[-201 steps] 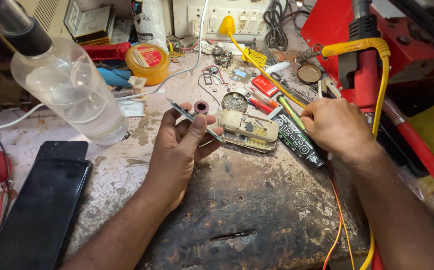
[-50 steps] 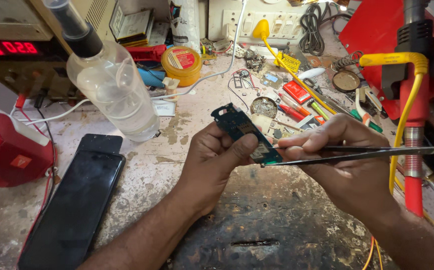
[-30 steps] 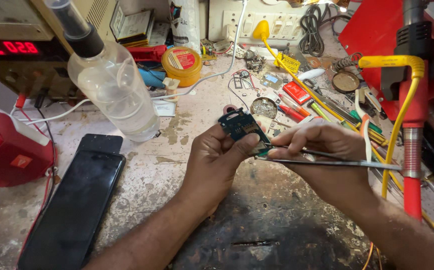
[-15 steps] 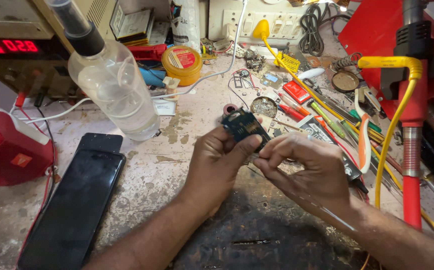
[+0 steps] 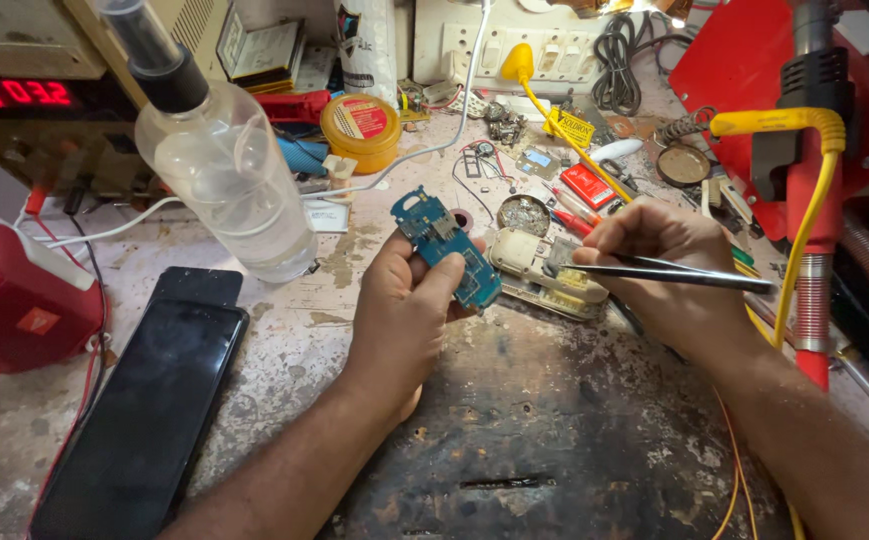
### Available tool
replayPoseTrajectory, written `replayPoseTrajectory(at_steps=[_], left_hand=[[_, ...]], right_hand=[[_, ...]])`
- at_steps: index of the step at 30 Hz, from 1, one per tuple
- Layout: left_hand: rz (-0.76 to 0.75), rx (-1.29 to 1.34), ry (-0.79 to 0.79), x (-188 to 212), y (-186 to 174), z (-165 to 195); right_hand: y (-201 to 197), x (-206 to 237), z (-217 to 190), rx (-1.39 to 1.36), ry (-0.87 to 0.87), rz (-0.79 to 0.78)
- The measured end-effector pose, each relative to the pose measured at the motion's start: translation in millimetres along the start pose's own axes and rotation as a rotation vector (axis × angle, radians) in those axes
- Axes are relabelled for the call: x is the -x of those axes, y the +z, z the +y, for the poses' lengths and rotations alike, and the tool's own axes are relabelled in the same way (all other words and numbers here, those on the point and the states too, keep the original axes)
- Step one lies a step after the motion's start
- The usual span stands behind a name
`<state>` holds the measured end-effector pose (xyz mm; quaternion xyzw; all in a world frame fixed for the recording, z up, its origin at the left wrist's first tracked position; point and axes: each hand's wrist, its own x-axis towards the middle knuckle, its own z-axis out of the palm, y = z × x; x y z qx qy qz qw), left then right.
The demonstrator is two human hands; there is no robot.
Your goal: The person uses a green plastic pry tool to separate the casing of a small electronic device. They then remove the internal circuit board and battery, placing the components on the workbench.
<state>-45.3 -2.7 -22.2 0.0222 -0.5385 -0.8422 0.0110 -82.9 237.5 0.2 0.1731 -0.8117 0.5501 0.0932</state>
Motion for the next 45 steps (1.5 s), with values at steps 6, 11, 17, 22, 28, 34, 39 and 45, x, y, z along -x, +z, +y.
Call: replayPoseTrajectory(at_steps=[6,11,17,22,28,34,39,45], left_hand=[[-0.007,-0.056,-0.033,-2,-5,2],[-0.083,0.004,-0.049,-1,-7,6],[-0.182,0.05,-0.12,1,-6,10],[-0.246,0.014,-0.11,4,-6,13],[-0.272,0.052,-0.118,4,-7,13],[-0.286,0.078,-0.124,2,-8,10],[-0.285,0.077,-0.134,1,-8,8],[-0.286,0.06,-0.149,1,-6,8]], right_hand=[[-8,-2,-8,0.178,0.102,0.104],[-10,-1,-13,0.116,-0.001,0.101],[-14,-5,-24,0.142,0.092,0.09],[-28,-6,-36,0.517,0.331,0.12],[-37,-7,-33,0.972,0.129,0.06],[-44,-6,-15,1.004,0.184,0.032],[-47,-9,-4,1.014,0.104,0.054],[-45,-11,-10,1.012,0.263,0.065]])
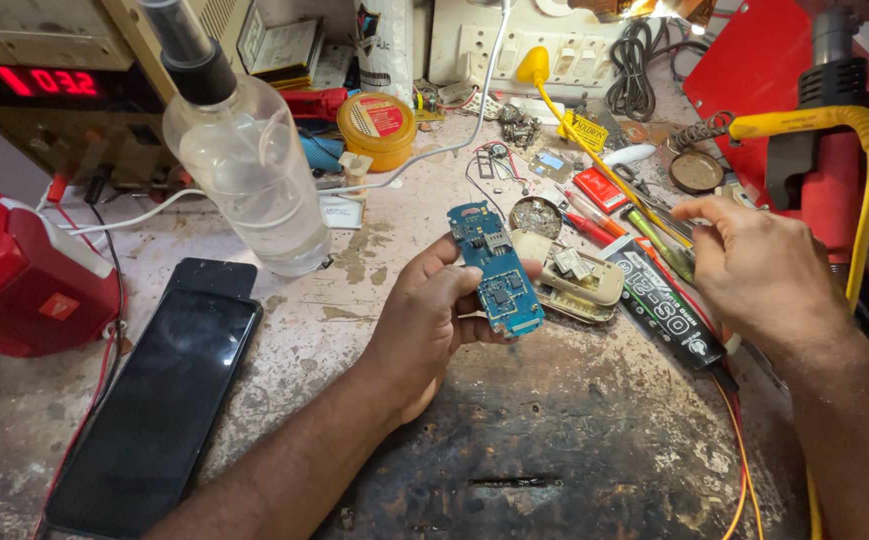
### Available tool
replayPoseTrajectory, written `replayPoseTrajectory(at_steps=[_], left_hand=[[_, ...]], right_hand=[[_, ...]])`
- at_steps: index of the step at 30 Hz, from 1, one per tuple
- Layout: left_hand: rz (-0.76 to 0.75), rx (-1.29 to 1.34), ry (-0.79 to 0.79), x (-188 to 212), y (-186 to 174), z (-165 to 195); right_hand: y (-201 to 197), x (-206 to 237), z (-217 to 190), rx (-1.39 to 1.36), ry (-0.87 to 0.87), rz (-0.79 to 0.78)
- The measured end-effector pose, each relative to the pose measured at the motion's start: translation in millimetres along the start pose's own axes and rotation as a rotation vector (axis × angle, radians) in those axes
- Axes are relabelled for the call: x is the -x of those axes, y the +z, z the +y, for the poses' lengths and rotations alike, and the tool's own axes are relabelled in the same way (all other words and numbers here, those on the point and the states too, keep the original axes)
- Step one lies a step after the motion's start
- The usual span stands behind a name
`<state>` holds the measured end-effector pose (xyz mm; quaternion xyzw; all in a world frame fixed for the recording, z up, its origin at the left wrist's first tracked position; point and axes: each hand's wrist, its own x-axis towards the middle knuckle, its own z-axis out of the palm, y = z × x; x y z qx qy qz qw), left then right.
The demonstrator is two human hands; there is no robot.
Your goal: The person uses a green plastic pry tool to separate the casing of a small electronic device. They then remove the internal circuit board and battery, placing the components on the workbench.
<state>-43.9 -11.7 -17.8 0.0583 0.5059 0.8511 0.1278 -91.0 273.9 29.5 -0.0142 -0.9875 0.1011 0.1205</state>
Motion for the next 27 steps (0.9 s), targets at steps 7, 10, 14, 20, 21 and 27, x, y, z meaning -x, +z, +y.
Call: replayPoseTrajectory(at_steps=[7,10,14,20,21,27], left_hand=[[-0.02,-0.11,0.024,2,5,0],[0.016,-0.224,0.019,5,8,2],[0.1,-0.351,-0.028,8,12,3],[0.048,-0.272,-0.017,2,8,-5],[0.033,-0.229,-0.01,1,7,-7],[-0.005,-0.134,0.001,0,2,-12]], right_hand=[[-4,1,-6,0.071,0.104,-0.053],[-4,0,-5,0.121,0.106,-0.067],[-2,0,-1,0.166,0.109,-0.072],[1,-1,5,0.156,0.093,-0.069],[0,-1,5,0.143,0.075,-0.054],[-6,7,-7,0.082,-0.072,0.112]])
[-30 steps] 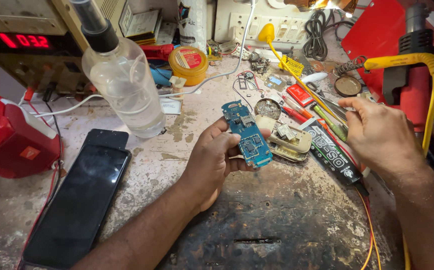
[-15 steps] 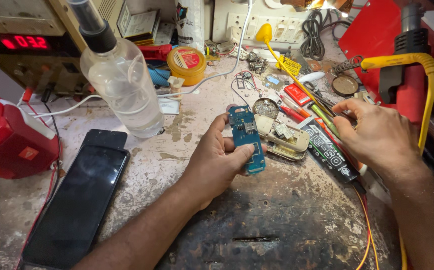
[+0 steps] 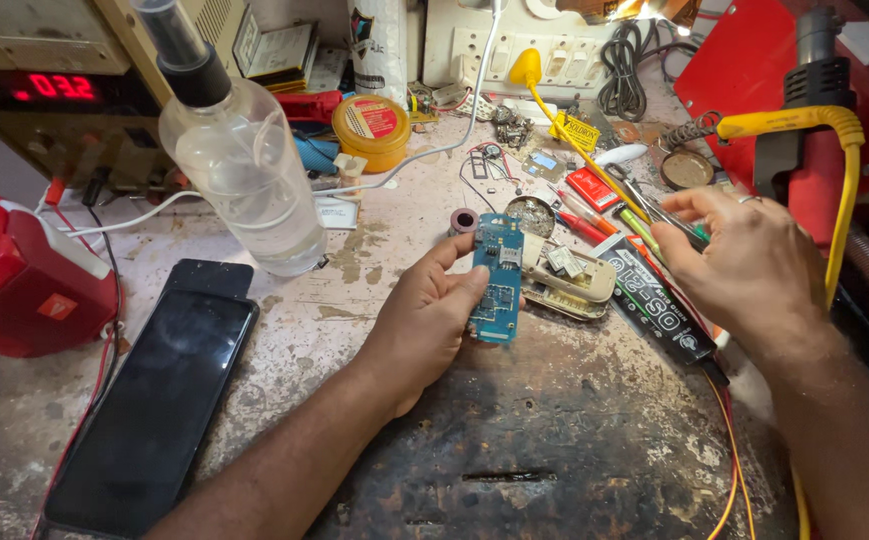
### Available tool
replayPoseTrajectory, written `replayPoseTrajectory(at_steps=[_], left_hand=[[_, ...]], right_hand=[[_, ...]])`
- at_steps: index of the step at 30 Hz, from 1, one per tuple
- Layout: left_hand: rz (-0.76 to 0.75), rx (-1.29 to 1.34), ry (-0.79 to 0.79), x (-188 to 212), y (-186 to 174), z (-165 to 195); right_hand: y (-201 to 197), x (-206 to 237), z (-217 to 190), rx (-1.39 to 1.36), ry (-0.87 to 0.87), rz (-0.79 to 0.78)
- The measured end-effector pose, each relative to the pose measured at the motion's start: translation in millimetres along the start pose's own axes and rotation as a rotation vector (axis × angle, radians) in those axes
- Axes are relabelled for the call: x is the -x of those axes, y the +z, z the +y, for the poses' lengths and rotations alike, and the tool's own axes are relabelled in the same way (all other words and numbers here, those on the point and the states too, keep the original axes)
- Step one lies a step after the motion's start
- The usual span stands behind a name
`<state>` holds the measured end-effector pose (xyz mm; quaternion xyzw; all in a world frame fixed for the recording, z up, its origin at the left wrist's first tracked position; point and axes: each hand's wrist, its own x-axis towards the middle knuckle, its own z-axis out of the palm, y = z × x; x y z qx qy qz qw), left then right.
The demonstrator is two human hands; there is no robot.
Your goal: The person uses a green plastic pry tool to separate the casing of a small electronic device. They then remove the internal circuit board and battery, placing the components on the workbench.
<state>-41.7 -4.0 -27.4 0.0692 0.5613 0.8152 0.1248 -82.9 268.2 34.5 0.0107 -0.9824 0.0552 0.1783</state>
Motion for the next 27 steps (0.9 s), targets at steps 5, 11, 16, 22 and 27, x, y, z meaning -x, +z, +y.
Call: replayPoseTrajectory(at_steps=[5,11,16,22,27], left_hand=[[0.028,-0.025,0.016,3,5,8],[0.017,-0.14,0.004,7,10,18],[0.0,-0.042,-0.011,3,11,15],[-0.1,0.008,0.016,-1,6,7],[-0.153,-0.102,0.135,2,7,6]], right_hand=[[-3,12,-22,-0.475,-0.057,-0.078],[7,33,-45,-1.257,-0.193,-0.431],[12,31,-46,-1.398,-0.209,-0.459],[14,23,-43,-1.486,-0.013,-0.383],[21,20,-39,-1.453,-0.023,-0.382]])
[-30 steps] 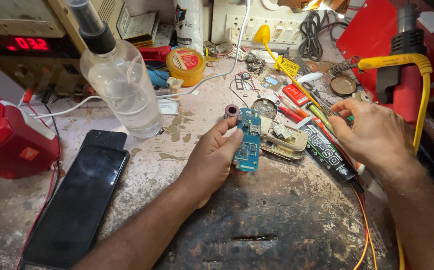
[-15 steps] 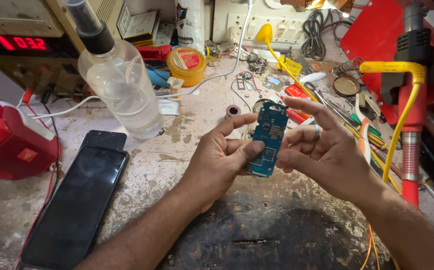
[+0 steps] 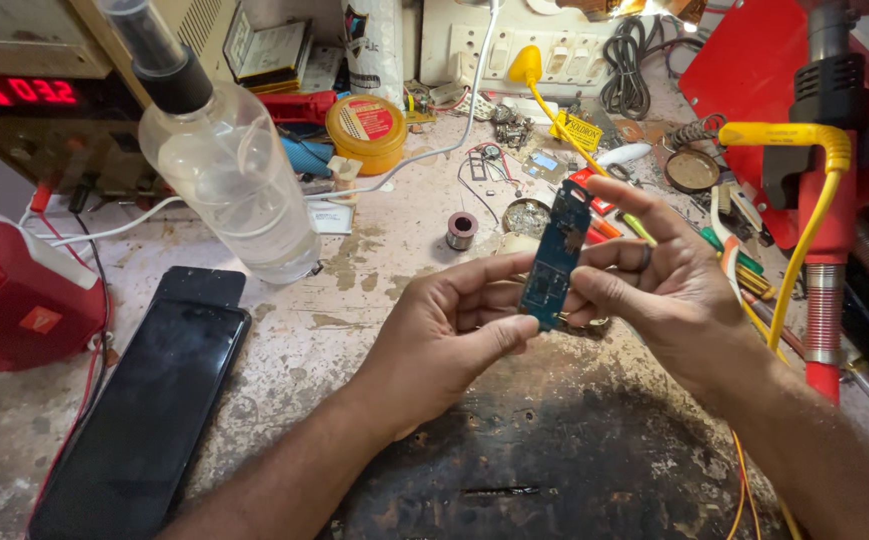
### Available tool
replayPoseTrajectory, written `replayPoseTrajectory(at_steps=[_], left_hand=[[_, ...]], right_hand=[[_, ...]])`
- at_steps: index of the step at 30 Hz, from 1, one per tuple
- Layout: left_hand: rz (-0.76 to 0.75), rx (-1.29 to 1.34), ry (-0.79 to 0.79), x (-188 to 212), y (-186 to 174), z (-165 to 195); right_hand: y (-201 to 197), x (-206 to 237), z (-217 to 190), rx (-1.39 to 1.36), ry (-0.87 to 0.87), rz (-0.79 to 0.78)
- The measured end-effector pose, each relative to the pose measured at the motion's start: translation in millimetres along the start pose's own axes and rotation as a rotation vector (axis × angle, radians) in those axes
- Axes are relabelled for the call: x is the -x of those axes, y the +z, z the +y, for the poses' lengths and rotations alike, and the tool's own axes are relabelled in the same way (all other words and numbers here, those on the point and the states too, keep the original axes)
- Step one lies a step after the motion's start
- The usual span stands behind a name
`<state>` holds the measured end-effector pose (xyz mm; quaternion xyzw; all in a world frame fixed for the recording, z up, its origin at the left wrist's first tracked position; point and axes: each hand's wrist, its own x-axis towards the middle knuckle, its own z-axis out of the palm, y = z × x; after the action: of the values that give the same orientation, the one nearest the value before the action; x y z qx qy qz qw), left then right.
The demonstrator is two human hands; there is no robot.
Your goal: The person uses a green plastic pry tool to separate the casing of a small electronic device. They then remove the internal circuit board and battery, placing the components on the workbench.
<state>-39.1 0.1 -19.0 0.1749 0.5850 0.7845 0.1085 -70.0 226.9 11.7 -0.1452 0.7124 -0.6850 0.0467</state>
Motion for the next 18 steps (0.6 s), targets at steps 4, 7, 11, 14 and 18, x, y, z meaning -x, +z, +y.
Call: replayPoseTrajectory(at_steps=[4,7,11,14,18], left_hand=[[-0.003,-0.385,0.213,8,2,8],[0.025,-0.599,0.409,16,5,14],[0.072,-0.585,0.469,13,7,16],[0.202,-0.399,0.256,8,8,12],[0.156,-0.098,0.012,3,3,6]], right_hand=[[-1,0,6,-0.038,0.043,-0.051],[2,-2,9,-0.097,0.008,-0.095],[0,0,3,-0.304,0.003,-0.185],[-2,2,2,-0.343,0.004,-0.197],[-2,0,7,-0.368,-0.005,-0.266]])
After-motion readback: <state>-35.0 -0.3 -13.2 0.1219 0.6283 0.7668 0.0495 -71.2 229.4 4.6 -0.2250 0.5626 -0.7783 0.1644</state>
